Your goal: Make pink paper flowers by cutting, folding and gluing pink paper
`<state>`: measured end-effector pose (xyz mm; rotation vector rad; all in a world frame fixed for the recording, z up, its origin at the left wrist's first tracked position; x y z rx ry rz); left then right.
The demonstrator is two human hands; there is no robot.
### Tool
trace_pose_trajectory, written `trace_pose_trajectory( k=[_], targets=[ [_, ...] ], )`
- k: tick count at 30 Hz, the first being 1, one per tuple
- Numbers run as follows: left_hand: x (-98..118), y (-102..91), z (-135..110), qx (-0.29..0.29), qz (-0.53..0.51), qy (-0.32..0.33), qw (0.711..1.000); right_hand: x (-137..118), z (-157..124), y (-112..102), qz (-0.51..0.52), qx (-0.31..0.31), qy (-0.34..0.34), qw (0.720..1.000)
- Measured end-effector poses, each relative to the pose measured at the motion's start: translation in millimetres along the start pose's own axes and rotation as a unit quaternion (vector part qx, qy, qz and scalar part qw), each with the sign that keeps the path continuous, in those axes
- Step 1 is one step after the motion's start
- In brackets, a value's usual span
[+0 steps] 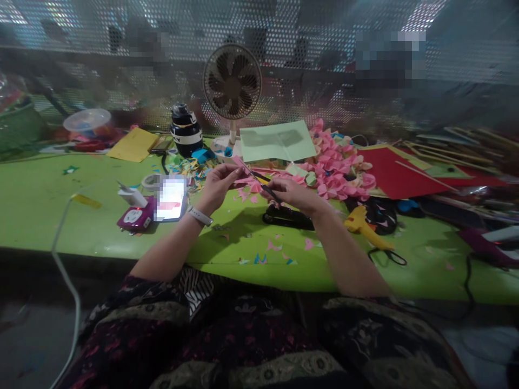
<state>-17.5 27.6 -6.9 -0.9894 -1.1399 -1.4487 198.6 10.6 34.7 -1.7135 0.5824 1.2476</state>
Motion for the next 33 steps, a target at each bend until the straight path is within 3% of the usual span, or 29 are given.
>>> trace_pose_trajectory(
  k=[13, 33],
  targets=[
    [-7.9, -1.9, 3.6, -0.018, -0.039, 0.035, 0.998, -3.5, -2.2, 1.7, -0.006, 0.007, 0.015, 1.0],
    [-8.1, -5.7, 6.4, -0.033, -0.045, 0.012, 0.998, -0.9, -1.3, 2.5, -0.019, 0.015, 0.005, 1.0]
  ],
)
Point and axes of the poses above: each hand's wrist, its own z-axis towards the middle knuckle, its own y-axis out of the palm, x = y × z, the point moved 1 cm from there along z, towards the middle knuckle, and after that the axes turned 4 degrees about z, right-handed, at the moved point
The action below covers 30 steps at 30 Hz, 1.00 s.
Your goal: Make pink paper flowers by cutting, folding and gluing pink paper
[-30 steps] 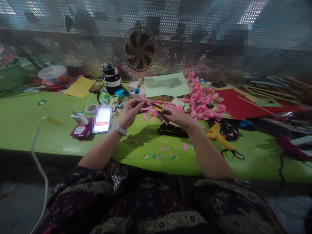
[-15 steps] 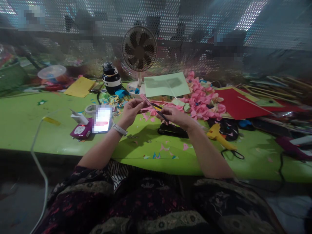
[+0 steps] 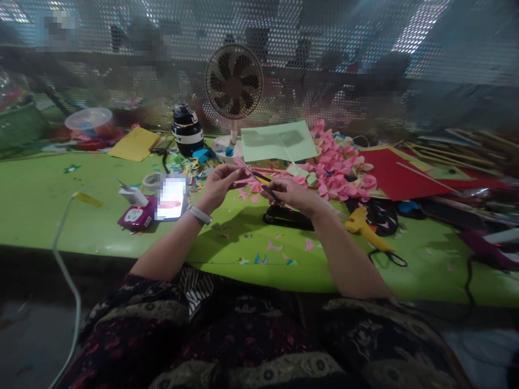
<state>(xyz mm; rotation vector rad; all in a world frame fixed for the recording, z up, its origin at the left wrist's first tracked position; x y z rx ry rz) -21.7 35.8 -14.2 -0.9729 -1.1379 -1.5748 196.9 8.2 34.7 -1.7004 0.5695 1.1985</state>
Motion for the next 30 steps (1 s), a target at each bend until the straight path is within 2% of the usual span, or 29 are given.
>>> trace_pose_trajectory(
  k=[11, 20, 30],
  targets=[
    [1.1, -1.3, -0.1, -0.009, -0.022, -0.003, 1.0, -3.0, -0.1, 2.9, 0.012, 0.011, -0.008, 1.0],
    [3.3, -1.3, 0.0, -0.015, -0.021, -0.008, 1.0, 6.6, 5.5, 3.3, 0.015, 0.02, -0.034, 0.999],
    [3.4, -0.5, -1.1, -0.021, 0.016, -0.021, 0.999, 3.0, 2.6, 4.0, 0.002, 0.035, -0.01, 0.999]
  ],
)
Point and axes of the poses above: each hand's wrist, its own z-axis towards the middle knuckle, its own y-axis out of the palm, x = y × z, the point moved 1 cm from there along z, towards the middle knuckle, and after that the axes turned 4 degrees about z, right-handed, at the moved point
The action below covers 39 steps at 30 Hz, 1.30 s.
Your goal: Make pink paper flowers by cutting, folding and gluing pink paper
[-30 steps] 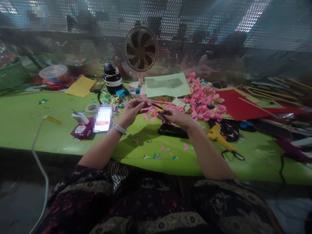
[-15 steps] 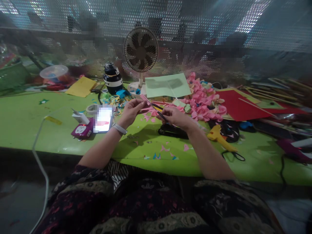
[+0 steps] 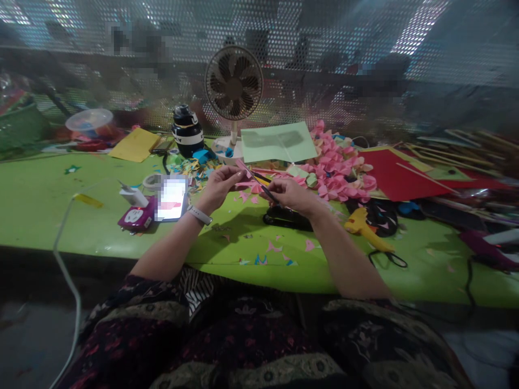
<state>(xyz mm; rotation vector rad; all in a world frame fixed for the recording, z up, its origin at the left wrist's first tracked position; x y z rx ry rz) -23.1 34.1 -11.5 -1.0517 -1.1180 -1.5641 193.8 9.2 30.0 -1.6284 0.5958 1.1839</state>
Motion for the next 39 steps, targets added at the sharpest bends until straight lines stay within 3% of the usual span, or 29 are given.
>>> trace_pose_trajectory(
  k=[6, 24, 39],
  targets=[
    [1.3, 2.0, -1.8, 0.001, 0.005, 0.001, 1.0, 2.7, 2.0, 3.1, 0.001, 0.006, -0.02, 1.0],
    [3.5, 4.2, -5.1, -0.025, 0.013, -0.007, 1.0, 1.2, 0.5, -1.0, -0.005, -0.007, 0.003, 1.0],
    [2.0, 4.6, -4.0, 0.027, 0.023, 0.017, 0.999, -0.8, 0.3, 0.0, -0.008, -0.009, 0.0, 1.0]
  ],
)
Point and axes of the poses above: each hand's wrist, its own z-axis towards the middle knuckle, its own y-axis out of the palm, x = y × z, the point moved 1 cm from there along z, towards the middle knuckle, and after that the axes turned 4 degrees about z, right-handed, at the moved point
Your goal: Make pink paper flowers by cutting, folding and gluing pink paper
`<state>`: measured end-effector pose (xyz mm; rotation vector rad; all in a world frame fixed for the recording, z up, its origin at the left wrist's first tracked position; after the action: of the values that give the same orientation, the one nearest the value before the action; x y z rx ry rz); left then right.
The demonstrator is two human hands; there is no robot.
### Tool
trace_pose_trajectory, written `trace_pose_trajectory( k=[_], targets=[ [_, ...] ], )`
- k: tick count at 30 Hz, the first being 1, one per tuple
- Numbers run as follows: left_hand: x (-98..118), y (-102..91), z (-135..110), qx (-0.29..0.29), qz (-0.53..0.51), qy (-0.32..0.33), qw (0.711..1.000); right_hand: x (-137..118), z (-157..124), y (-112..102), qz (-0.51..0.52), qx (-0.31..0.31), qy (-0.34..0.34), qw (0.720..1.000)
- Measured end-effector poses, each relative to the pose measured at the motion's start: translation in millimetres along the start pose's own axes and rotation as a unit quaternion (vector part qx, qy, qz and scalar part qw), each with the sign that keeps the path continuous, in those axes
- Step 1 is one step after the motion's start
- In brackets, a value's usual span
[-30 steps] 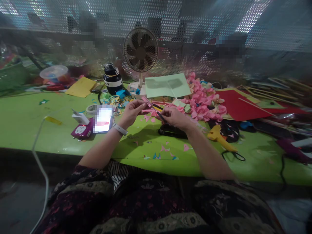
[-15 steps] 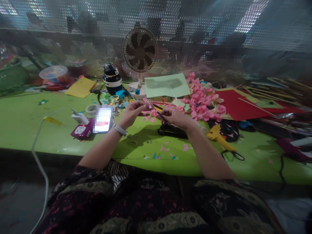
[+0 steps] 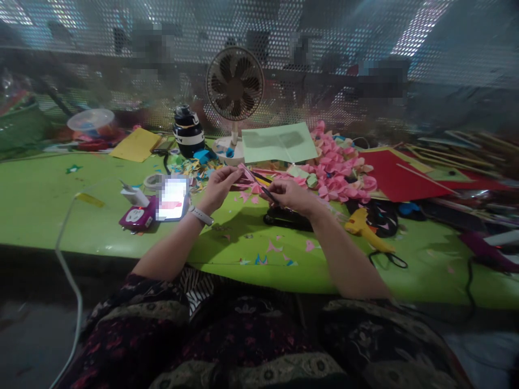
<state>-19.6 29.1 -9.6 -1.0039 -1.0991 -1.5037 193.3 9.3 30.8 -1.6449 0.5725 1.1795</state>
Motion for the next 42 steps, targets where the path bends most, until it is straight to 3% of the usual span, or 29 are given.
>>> trace_pose_trajectory(
  k=[13, 42],
  targets=[
    [0.1, 0.1, 0.7, -0.051, -0.007, 0.029, 0.998, 0.8, -0.4, -1.3, 0.016, -0.016, -0.001, 1.0],
    [-4.8, -0.9, 2.5, -0.064, 0.006, 0.039, 0.997, 6.7, 3.1, 3.5, 0.033, -0.011, -0.013, 0.999]
  ],
)
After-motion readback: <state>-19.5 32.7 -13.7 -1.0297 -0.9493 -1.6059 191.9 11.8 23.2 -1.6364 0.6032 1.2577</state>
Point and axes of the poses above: each hand's wrist, its own z-axis towards the middle knuckle, its own y-axis out of the palm, x = y × z, the point moved 1 cm from there along z, towards the middle knuckle, and after that the axes turned 4 degrees about z, right-handed, at the moved point
